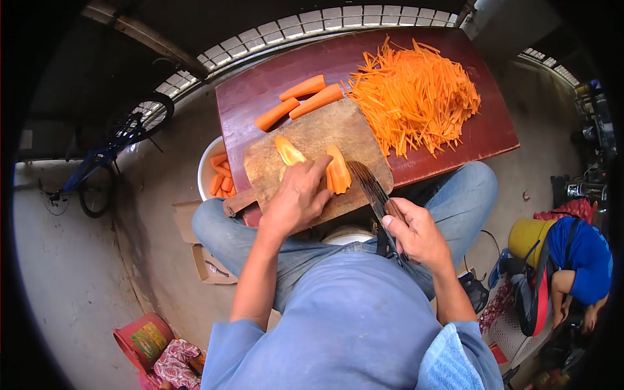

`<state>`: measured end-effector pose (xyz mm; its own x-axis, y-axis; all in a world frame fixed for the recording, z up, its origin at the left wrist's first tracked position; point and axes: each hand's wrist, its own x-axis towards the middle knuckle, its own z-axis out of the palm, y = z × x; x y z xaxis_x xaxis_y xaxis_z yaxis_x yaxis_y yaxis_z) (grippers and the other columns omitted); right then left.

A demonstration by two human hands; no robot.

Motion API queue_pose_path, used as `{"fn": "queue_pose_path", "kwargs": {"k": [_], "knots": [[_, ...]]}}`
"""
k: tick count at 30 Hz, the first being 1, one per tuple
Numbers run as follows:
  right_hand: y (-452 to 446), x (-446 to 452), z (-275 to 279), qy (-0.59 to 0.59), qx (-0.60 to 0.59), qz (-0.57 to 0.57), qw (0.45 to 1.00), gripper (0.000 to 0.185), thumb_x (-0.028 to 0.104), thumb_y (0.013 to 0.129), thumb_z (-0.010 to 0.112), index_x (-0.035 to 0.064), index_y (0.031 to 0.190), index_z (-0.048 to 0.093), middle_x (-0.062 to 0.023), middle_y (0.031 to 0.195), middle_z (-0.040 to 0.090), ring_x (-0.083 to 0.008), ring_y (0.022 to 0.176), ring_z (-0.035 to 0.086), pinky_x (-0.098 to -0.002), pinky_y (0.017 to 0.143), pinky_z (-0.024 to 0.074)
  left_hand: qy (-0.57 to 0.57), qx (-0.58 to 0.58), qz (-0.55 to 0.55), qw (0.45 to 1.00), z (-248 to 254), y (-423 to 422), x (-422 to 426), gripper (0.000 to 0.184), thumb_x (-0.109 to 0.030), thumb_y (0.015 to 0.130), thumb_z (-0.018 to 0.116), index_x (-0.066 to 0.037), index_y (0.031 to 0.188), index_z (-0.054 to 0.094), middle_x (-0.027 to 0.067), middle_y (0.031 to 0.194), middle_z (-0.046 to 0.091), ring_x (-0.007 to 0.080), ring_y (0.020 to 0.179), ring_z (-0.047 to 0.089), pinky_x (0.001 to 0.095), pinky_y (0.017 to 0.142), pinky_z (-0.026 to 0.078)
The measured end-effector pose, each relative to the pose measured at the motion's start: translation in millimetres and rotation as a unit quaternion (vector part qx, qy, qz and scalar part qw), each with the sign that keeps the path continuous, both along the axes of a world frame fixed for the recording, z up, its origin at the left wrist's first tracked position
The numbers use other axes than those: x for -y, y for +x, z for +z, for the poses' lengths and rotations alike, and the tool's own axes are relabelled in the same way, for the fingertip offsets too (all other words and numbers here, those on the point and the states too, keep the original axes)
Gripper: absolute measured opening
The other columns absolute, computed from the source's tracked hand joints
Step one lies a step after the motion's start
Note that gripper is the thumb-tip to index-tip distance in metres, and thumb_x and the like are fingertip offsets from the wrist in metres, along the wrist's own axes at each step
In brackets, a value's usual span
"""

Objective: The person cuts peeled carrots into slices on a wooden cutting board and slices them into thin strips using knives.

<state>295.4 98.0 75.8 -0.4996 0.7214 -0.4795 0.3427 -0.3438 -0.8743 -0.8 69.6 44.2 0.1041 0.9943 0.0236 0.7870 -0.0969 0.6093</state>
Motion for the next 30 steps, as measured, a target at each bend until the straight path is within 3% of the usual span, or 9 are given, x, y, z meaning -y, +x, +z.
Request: {"fn": "queue_pose_path", "kwargs": {"k": [3, 4, 6, 10, 16, 19, 21, 24, 30], "knots": [[-0.3, 6.6, -10.7, 0.035, -0.027, 0.013, 0.999, 0.018, 0.017, 0.112, 0.067, -0.0009, 0.114, 0.067, 0.0033, 0.076, 0.056, -0.0048, 0.056, 0.054, -0.026, 0.051, 0.046, 0.014, 0.055, 0.028, 0.998, -23.9, 12.2, 15.4, 0.069, -0.001, 0.092, 0.081, -0.002, 0.157, 0.057, 0.0221, 0.115, 0.068, 0.0392, 0.101, 0.072, 0.0478, 0.09, 0.06], [-2.0, 5.5, -7.4, 0.029, -0.001, 0.014, 0.999, 0.026, 0.019, 0.106, 0.07, -0.0048, 0.115, 0.067, -0.0079, 0.073, 0.057, -0.0159, 0.065, 0.053, -0.0386, 0.064, 0.0485, 0.022, 0.088, 0.05, 0.995, -31.5, 19.9, 17.1, 0.07, 0.0, 0.091, 0.081, -0.002, 0.157, 0.057, 0.0221, 0.114, 0.069, 0.0376, 0.097, 0.073, 0.0465, 0.087, 0.061], [-7.2, 2.8, -8.9, 0.067, 0.01, 0.022, 0.997, 0.026, 0.019, 0.105, 0.07, -0.0048, 0.114, 0.066, -0.0098, 0.073, 0.055, -0.0178, 0.067, 0.052, -0.0398, 0.065, 0.0483, 0.049, 0.104, 0.079, 0.99, -38.7, 37.1, 15.9, 0.069, 0.005, 0.09, 0.079, -0.001, 0.156, 0.058, 0.0209, 0.109, 0.069, 0.0316, 0.083, 0.074, 0.0415, 0.074, 0.062], [-8.1, -11.2, -5.9, 0.101, 0.031, 0.038, 0.994, 0.026, 0.019, 0.104, 0.071, -0.005, 0.11, 0.065, -0.0135, 0.074, 0.054, -0.0215, 0.07, 0.05, -0.0423, 0.066, 0.0477, 0.078, 0.099, 0.115, 0.985, -44.6, 52.2, 10.8, 0.061, 0.003, 0.091, 0.081, 0.0, 0.15, 0.063, 0.0194, 0.105, 0.069, 0.03, 0.082, 0.073, 0.0416, 0.075, 0.062], [4.3, -7.9, -4.0, 0.096, 0.053, 0.017, 0.994, 0.029, 0.019, 0.104, 0.071, -0.0048, 0.121, 0.069, -0.0149, 0.079, 0.061, -0.0229, 0.072, 0.056, -0.0419, 0.07, 0.0517, 0.086, 0.108, 0.119, 0.983, -38.6, 50.3, 9.8, 0.045, -0.003, 0.093, 0.085, 0.002, 0.135, 0.071, 0.0195, 0.107, 0.067, 0.0309, 0.082, 0.072, 0.0425, 0.076, 0.061], [6.8, 0.7, -14.1, 0.123, 0.01, 0.021, 0.992, 0.029, 0.015, 0.109, 0.07, -0.003, 0.131, 0.07, 0.003, 0.077, 0.06, -0.0057, 0.057, 0.055, -0.0277, 0.052, 0.0455, 0.116, 0.099, 0.103, 0.983, -48.4, 44.4, 5.3, 0.041, -0.006, 0.093, 0.087, 0.002, 0.131, 0.073, 0.0201, 0.113, 0.067, 0.0296, 0.082, 0.072, 0.0415, 0.076, 0.061], [7.5, 1.6, -14.0, 0.13, 0.013, 0.027, 0.991, 0.029, 0.015, 0.108, 0.071, -0.0034, 0.13, 0.07, 0.0017, 0.076, 0.059, -0.0068, 0.06, 0.054, -0.0294, 0.054, 0.0458, 0.148, 0.075, 0.074, 0.983, -49.5, 39.0, 3.5, 0.039, -0.007, 0.093, 0.089, 0.003, 0.128, 0.074, 0.0199, 0.117, 0.066, 0.0277, 0.081, 0.073, 0.0402, 0.075, 0.061], [3.8, 1.6, -9.9, 0.158, 0.016, 0.039, 0.987, 0.031, 0.015, 0.105, 0.072, -0.004, 0.129, 0.07, -0.0009, 0.075, 0.056, -0.0094, 0.063, 0.051, -0.0325, 0.059, 0.0459, 0.069, 0.126, 0.107, 0.984, -38.3, 40.7, 8.8, 0.038, -0.005, 0.092, 0.089, 0.002, 0.126, 0.075, 0.0188, 0.119, 0.066, 0.0255, 0.083, 0.074, 0.038, 0.076, 0.062], [4.7, 0.0, -2.8, 0.162, 0.038, 0.052, 0.985, 0.031, 0.017, 0.103, 0.073, -0.0039, 0.127, 0.07, -0.0047, 0.075, 0.054, -0.0137, 0.068, 0.051, -0.0359, 0.064, 0.0471, 0.069, 0.127, 0.101, 0.984, -43.1, 37.9, 9.1, 0.039, -0.004, 0.09, 0.091, 0.002, 0.126, 0.075, 0.0188, 0.125, 0.065, 0.0244, 0.087, 0.075, 0.0361, 0.076, 0.063]]}}
